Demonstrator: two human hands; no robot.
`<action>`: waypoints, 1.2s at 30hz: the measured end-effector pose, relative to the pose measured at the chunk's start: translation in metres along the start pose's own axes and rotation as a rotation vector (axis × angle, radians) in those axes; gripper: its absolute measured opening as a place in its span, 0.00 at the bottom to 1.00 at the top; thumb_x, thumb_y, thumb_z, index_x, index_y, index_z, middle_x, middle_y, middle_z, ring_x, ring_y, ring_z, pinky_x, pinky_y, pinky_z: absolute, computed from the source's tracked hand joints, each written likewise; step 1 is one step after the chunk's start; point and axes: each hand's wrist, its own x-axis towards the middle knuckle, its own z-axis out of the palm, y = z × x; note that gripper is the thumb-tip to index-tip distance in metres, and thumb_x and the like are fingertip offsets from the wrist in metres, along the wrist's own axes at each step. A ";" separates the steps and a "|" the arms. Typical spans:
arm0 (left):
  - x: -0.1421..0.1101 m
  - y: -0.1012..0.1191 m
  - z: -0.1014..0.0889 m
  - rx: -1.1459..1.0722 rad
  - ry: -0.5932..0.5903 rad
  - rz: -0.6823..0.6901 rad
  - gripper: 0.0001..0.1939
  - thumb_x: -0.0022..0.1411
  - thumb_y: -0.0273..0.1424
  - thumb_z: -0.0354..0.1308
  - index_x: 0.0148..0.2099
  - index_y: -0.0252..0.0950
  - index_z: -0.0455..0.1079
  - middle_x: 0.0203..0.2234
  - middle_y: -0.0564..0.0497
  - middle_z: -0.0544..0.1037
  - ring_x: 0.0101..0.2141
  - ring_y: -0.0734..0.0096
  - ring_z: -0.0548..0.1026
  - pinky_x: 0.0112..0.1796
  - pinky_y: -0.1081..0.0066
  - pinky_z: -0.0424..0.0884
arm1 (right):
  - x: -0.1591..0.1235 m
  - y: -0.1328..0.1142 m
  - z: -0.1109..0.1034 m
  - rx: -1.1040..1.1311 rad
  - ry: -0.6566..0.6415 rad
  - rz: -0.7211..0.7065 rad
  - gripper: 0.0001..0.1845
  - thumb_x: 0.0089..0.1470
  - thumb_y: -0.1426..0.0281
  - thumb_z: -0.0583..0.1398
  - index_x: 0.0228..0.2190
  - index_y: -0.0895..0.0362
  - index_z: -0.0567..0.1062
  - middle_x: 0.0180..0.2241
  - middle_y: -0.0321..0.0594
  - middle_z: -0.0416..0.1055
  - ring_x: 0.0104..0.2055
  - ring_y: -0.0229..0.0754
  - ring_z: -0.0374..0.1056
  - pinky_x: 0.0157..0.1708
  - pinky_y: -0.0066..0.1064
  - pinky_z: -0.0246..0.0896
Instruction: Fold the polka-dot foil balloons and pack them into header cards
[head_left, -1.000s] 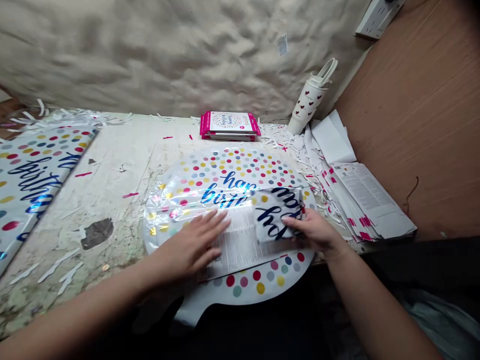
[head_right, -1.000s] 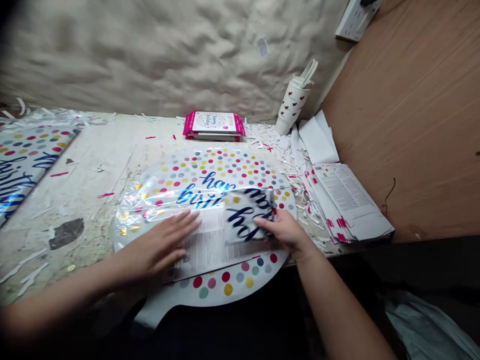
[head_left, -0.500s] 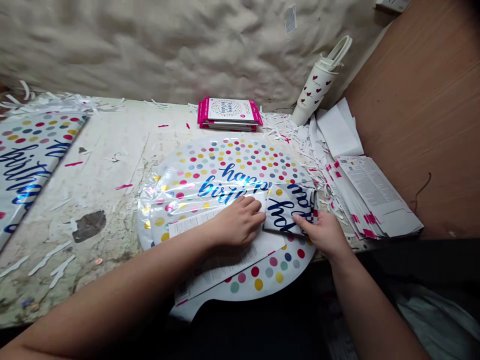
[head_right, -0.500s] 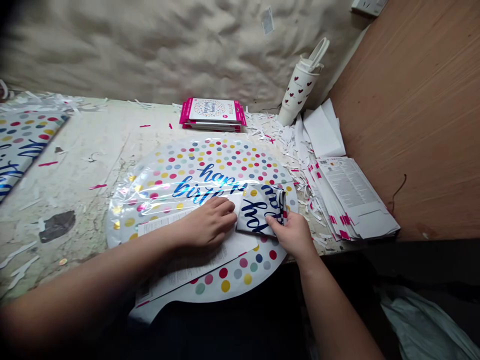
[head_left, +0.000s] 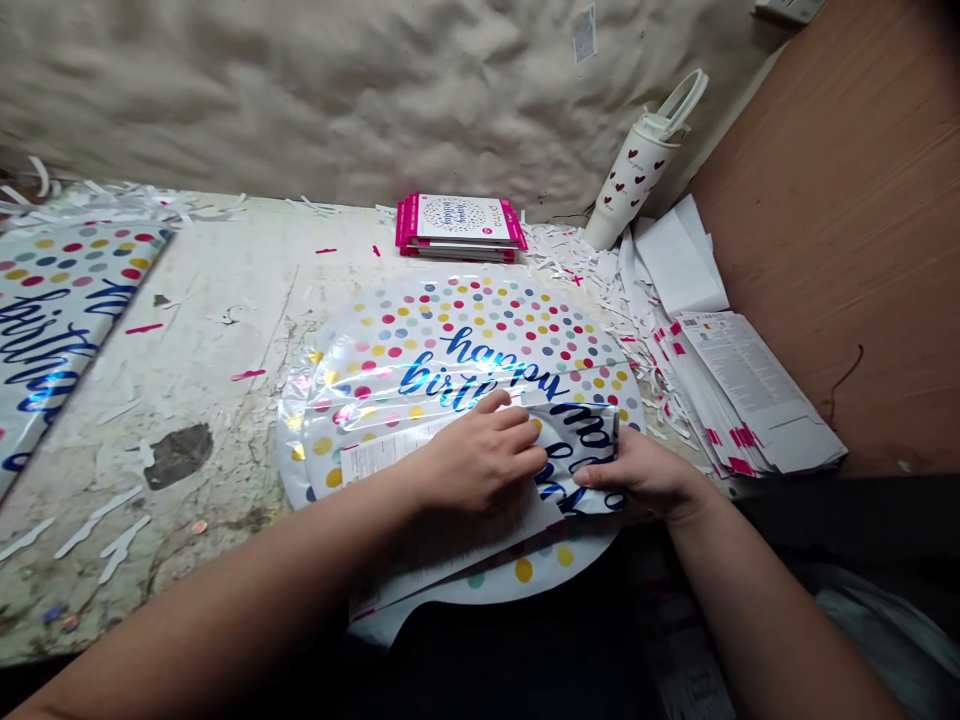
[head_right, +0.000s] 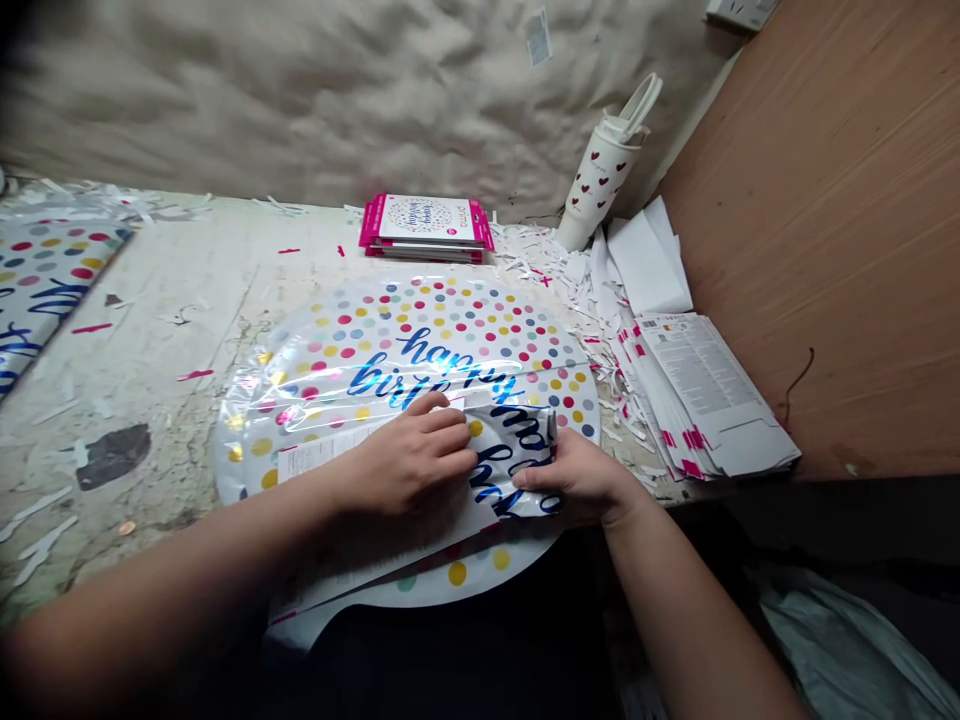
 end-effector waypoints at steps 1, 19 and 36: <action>0.000 0.001 0.000 -0.002 -0.004 -0.001 0.07 0.59 0.30 0.45 0.33 0.36 0.64 0.29 0.48 0.69 0.34 0.64 0.64 0.41 0.61 0.57 | 0.003 -0.001 0.001 0.010 0.002 -0.006 0.24 0.33 0.71 0.70 0.37 0.60 0.74 0.33 0.42 0.76 0.37 0.45 0.72 0.41 0.39 0.67; 0.003 -0.003 -0.010 -0.038 0.001 -0.134 0.08 0.58 0.28 0.44 0.36 0.34 0.64 0.30 0.45 0.69 0.36 0.60 0.64 0.42 0.58 0.57 | 0.024 -0.028 0.044 -0.348 -0.033 -0.151 0.03 0.42 0.74 0.61 0.20 0.60 0.71 0.14 0.30 0.63 0.14 0.29 0.55 0.14 0.22 0.49; -0.041 0.011 -0.062 -1.012 0.438 -0.840 0.23 0.53 0.39 0.60 0.49 0.35 0.64 0.38 0.45 0.74 0.38 0.63 0.72 0.38 0.65 0.69 | 0.010 -0.040 0.055 -0.077 0.131 -0.704 0.15 0.50 0.65 0.61 0.41 0.54 0.69 0.37 0.39 0.74 0.37 0.41 0.71 0.39 0.35 0.66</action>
